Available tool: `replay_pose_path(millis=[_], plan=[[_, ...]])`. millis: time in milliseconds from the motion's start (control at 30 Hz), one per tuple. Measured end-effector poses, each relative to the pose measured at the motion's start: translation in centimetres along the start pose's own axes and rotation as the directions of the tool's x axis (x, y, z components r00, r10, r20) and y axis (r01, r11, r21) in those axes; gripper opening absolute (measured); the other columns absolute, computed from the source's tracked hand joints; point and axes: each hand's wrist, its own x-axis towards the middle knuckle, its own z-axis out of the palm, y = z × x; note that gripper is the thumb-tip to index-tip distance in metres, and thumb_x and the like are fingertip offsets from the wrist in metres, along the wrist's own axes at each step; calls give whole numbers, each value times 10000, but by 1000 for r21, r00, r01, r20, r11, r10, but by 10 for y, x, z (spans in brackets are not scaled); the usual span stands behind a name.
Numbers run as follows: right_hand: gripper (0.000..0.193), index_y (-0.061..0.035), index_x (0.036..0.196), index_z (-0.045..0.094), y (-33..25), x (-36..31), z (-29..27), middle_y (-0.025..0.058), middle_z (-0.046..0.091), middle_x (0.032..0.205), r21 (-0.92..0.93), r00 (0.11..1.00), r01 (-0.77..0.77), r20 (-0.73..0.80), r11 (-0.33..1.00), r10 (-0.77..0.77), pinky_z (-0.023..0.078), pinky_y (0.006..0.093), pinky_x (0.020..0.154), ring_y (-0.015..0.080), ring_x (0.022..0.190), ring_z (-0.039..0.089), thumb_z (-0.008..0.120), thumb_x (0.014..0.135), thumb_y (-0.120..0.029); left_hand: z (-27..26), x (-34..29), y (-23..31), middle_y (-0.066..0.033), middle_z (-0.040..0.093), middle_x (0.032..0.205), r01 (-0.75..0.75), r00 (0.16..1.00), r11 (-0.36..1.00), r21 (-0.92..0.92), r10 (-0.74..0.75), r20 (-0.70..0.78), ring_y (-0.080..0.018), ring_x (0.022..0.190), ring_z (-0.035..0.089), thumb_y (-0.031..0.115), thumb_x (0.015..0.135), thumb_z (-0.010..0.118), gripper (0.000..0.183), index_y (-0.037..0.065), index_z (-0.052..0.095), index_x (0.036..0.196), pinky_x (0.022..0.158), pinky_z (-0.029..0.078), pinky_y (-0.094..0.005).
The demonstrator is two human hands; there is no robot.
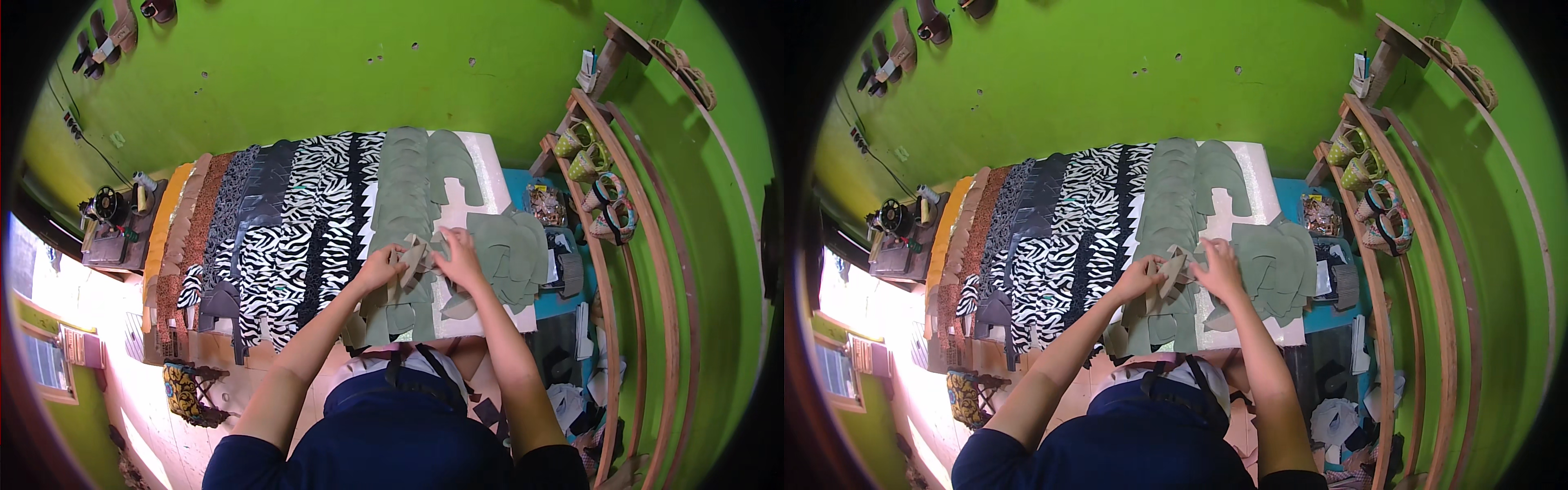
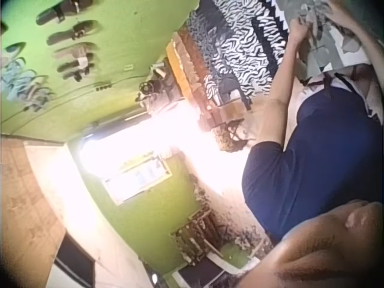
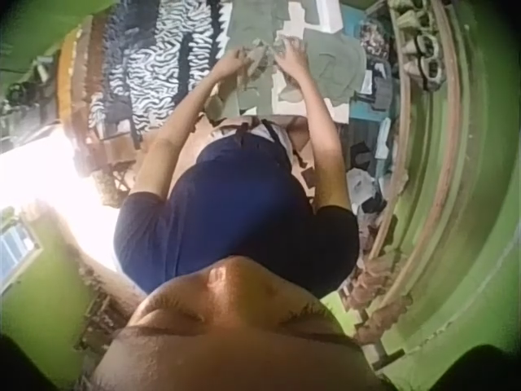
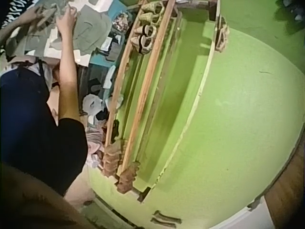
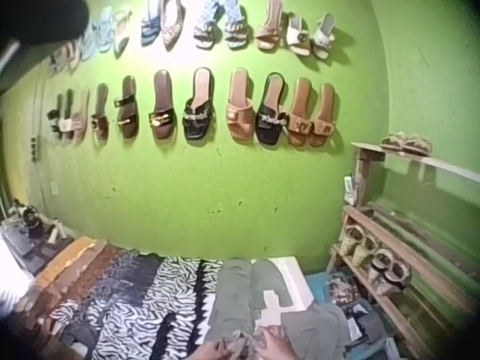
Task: Manually sort and stack cut leather or fabric pieces for shoe assembly.
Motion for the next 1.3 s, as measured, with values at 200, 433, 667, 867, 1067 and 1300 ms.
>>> replay_pose_path(millis=[200, 433, 667, 867, 1067, 1300], plan=[[516, -70, 1203, 451, -35, 0, 4, 93, 519, 972, 647, 868, -352, 496, 676, -22, 446, 289, 740, 167, 824, 524, 664, 749, -190, 9, 13, 0, -89, 565, 929, 68, 997, 896, -440, -79, -8, -128, 796, 561, 156, 787, 636, 397, 8, 469, 1115, 681, 467, -262], [327, -56, 1142, 503, -6, 18, 5, 35, 536, 933, 772, 879, -466, 460, 432, 127, 429, 233, 727, 102, 819, 510, 547, 819, -33, 9, 21, -8, -65, 545, 939, -16, 1000, 886, -464, 2, -31, -128, 818, 557, 189, 797, 636, 437, 20, 460, 1160, 711, 461, -267], [267, -43, 1089, 562, 20, 22, -15, 30, 568, 1004, 752, 819, -571, 552, 329, 159, 397, 213, 816, 93, 891, 510, 431, 858, -8, 11, 15, 17, -129, 483, 1121, -293, 935, 949, 115, 309, -175, -247, 1046, 500, 130, 775, 607, 426, 64, 478, 1176, 867, 425, -317], [256, -39, 1083, 560, 14, 18, -14, 28, 575, 1007, 715, 731, -671, 682, 196, 19, 439, 219, 790, 85, 882, 542, 419, 871, -17, 6, 34, 42, -152, 550, 1026, -448, 893, 891, 70, 449, -10, -283, 960, 552, 140, 770, 598, 340, 52, 545, 1094, 813, 453, -326], [334, -44, 1046, 562, 27, 34, -35, 1, 568, 921, 710, 748, -664, 634, 235, 197, 397, 203, 638, 72, 811, 534, 422, 925, -323, -1, 51, 73, -111, 627, 648, -170, 984, 979, 107, 176, -41, -192, 599, 622, 218, 823, 563, 234, -2, 626, 772, 585, 468, -307], [187, 5, 968, 566, 77, 76, -31, 17, 599, 824, 754, 856, -502, 503, 424, 119, 394, 190, 578, 54, 697, 531, 590, 831, -120, 3, 108, 85, -43, 649, 667, -49, 999, 990, -135, 49, -2, -106, 584, 600, 240, 831, 588, 261, -7, 637, 762, 578, 472, -252]])
